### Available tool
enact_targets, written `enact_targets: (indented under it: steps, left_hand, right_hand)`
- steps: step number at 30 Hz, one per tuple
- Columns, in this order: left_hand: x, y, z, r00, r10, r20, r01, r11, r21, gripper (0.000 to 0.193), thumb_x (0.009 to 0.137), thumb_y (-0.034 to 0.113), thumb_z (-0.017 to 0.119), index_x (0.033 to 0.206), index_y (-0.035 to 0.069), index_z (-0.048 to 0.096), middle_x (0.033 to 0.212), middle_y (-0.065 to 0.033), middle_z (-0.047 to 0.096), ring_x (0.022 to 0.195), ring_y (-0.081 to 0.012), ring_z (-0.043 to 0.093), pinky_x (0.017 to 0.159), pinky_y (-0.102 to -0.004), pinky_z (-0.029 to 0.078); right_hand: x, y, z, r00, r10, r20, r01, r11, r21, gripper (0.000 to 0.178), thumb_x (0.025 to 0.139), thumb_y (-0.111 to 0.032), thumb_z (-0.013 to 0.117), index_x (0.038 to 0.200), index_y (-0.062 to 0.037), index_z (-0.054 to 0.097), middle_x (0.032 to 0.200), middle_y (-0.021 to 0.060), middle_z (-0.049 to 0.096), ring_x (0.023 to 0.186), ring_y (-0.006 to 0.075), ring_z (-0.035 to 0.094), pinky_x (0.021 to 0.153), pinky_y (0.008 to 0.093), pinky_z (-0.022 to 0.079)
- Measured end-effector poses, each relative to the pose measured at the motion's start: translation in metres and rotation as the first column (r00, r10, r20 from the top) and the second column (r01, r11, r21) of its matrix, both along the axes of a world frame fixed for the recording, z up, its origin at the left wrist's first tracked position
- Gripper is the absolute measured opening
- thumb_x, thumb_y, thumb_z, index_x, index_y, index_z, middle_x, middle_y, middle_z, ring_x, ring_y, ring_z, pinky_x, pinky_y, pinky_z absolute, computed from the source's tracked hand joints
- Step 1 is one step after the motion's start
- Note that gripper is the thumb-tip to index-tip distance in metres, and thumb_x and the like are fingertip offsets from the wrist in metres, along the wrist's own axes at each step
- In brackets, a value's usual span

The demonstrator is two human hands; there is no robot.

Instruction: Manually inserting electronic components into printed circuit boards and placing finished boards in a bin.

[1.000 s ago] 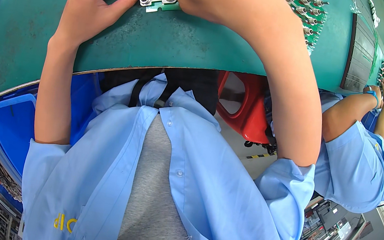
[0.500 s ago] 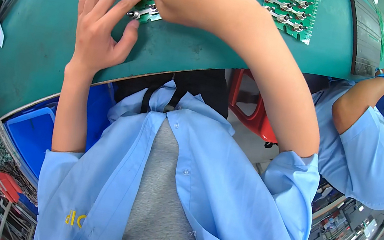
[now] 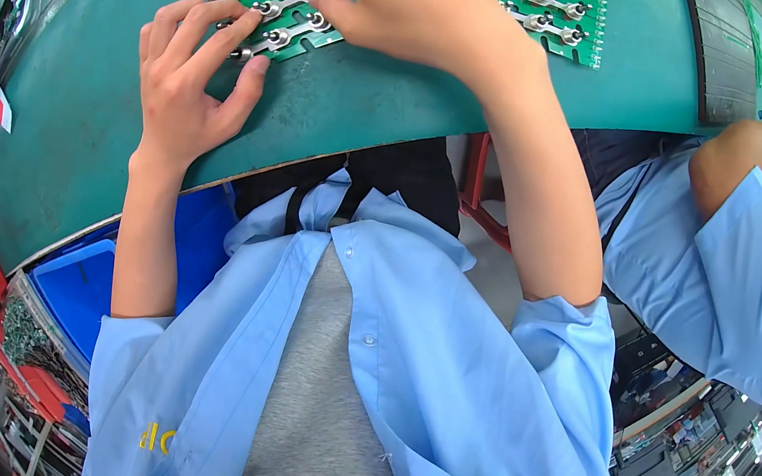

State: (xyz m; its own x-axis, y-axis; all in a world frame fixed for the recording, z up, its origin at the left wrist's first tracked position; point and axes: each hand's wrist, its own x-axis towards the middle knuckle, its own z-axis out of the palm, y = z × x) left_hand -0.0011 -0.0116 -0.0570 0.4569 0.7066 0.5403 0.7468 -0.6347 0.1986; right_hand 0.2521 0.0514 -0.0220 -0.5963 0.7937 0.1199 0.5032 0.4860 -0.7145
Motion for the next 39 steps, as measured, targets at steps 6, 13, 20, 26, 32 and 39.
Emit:
enact_targets:
  steps: [6,13,20,26,32,39]
  left_hand:
    - [0.003,-0.001,0.002,1.0,0.004,0.004,-0.004,1.0,0.002,0.033,0.078,0.018,0.08,0.111,0.012,0.08,0.119,0.0003,0.071,0.108,-0.0206,0.061,0.091,-0.0338,0.043]
    - [0.003,-0.001,-0.004,1.0,0.008,0.017,-0.008,1.0,0.004,0.031,0.079,0.015,0.078,0.11,0.012,0.08,0.119,0.0005,0.071,0.107,-0.0202,0.06,0.091,-0.0335,0.043]
    - [0.003,0.002,-0.002,0.995,-0.021,0.1,0.023,1.0,-0.014,0.033,0.08,0.01,0.075,0.113,0.011,0.079,0.121,-0.002,0.071,0.105,-0.0212,0.061,0.095,-0.0332,0.043]
    - [-0.009,-0.003,0.008,0.954,-0.015,0.299,0.008,1.0,0.025,0.037,0.08,0.009,0.072,0.117,0.007,0.076,0.118,-0.0083,0.068,0.102,-0.0238,0.06,0.093,-0.0348,0.045]
    - [-0.036,0.004,0.011,0.91,0.124,0.397,-0.104,0.992,-0.07,0.041,0.09,0.006,0.066,0.13,0.002,0.068,0.123,-0.0159,0.062,0.105,-0.0288,0.059,0.094,-0.0373,0.05]
    - [-0.037,-0.014,0.004,0.876,0.299,0.378,-0.19,0.935,-0.3,0.04,0.099,0.01,0.06,0.138,0.003,0.062,0.131,-0.0133,0.058,0.105,-0.0258,0.057,0.094,-0.0366,0.047]
  right_hand:
    - [0.001,0.004,-0.005,0.997,0.043,0.061,-0.049,0.993,0.103,0.015,0.087,-0.013,0.068,0.1,-0.0075,0.074,0.105,0.0095,0.059,0.095,0.0259,0.054,0.094,0.0411,0.033]
    - [0.003,0.003,-0.005,0.999,-0.045,0.017,0.04,0.971,0.235,0.016,0.087,-0.011,0.067,0.101,-0.0068,0.074,0.104,0.0097,0.061,0.093,0.0259,0.056,0.094,0.0401,0.035]
    - [0.007,0.005,0.001,0.994,-0.096,-0.042,0.105,0.944,0.312,0.018,0.087,-0.01,0.067,0.103,-0.006,0.075,0.102,0.0098,0.064,0.091,0.0259,0.058,0.093,0.0391,0.037]
    - [0.018,0.002,0.007,0.981,-0.17,-0.095,0.195,0.847,0.494,0.019,0.087,-0.009,0.066,0.104,-0.0053,0.075,0.101,0.01,0.066,0.09,0.0259,0.059,0.092,0.0382,0.039]
    - [0.04,0.076,0.028,0.936,-0.346,-0.065,0.351,0.9,0.258,0.021,0.086,-0.01,0.063,0.099,-0.0006,0.077,0.097,0.0166,0.073,0.087,0.0361,0.066,0.084,0.044,0.05]
    - [0.026,0.197,0.017,0.698,-0.632,0.337,0.451,0.753,0.479,0.013,0.084,-0.016,0.072,0.096,-0.0153,0.08,0.095,0.0062,0.076,0.094,0.0258,0.066,0.088,0.0428,0.045]
